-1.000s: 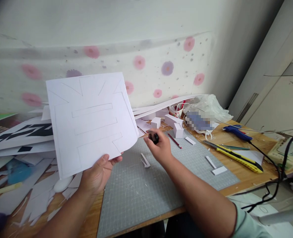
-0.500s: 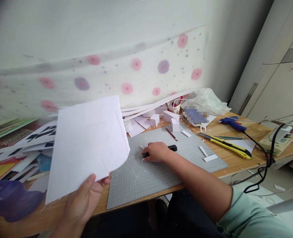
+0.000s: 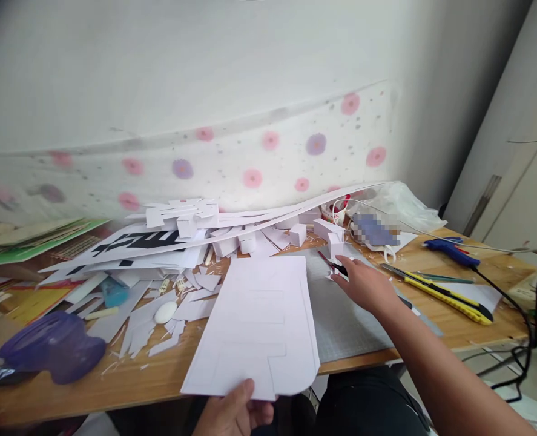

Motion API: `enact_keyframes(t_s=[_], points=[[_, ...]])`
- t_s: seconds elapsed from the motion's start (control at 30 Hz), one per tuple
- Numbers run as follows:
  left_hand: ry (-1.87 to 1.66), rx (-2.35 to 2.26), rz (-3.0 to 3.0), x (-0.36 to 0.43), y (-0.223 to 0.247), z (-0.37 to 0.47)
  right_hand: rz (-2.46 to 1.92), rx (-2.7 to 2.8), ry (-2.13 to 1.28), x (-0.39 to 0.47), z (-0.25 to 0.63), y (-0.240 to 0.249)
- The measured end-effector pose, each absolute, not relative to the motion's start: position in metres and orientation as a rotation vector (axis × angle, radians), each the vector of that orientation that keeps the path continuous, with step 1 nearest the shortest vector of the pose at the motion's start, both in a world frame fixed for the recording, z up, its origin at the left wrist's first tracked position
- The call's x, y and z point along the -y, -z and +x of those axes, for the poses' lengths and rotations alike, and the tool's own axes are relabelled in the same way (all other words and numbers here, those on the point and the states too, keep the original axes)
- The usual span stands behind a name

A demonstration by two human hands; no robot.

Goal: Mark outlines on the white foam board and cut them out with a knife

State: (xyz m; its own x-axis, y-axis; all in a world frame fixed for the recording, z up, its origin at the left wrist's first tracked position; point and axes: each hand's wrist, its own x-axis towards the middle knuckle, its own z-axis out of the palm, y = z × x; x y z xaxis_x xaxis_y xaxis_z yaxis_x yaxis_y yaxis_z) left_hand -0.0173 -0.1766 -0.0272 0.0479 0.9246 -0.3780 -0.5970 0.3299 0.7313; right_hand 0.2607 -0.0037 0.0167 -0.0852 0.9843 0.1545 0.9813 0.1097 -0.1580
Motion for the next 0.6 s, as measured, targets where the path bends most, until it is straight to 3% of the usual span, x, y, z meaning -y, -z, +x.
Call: enact_keyframes(t_s=[0.23,0.43,0.6], points=[[-1.125,-0.853,0.345,0.15,0.015,-0.004,-1.827,2.226,0.054,0.018,0.227,0.005],[-0.609,-0.819,0.784,0.152,0.026,-0.022,-1.761,2.34,0.207,0.006,0.215,0.037],[-0.437,-0.78,1.12,0.153,0.015,-0.043,-1.725,2.387,0.194,-0.009,0.208,0.043]])
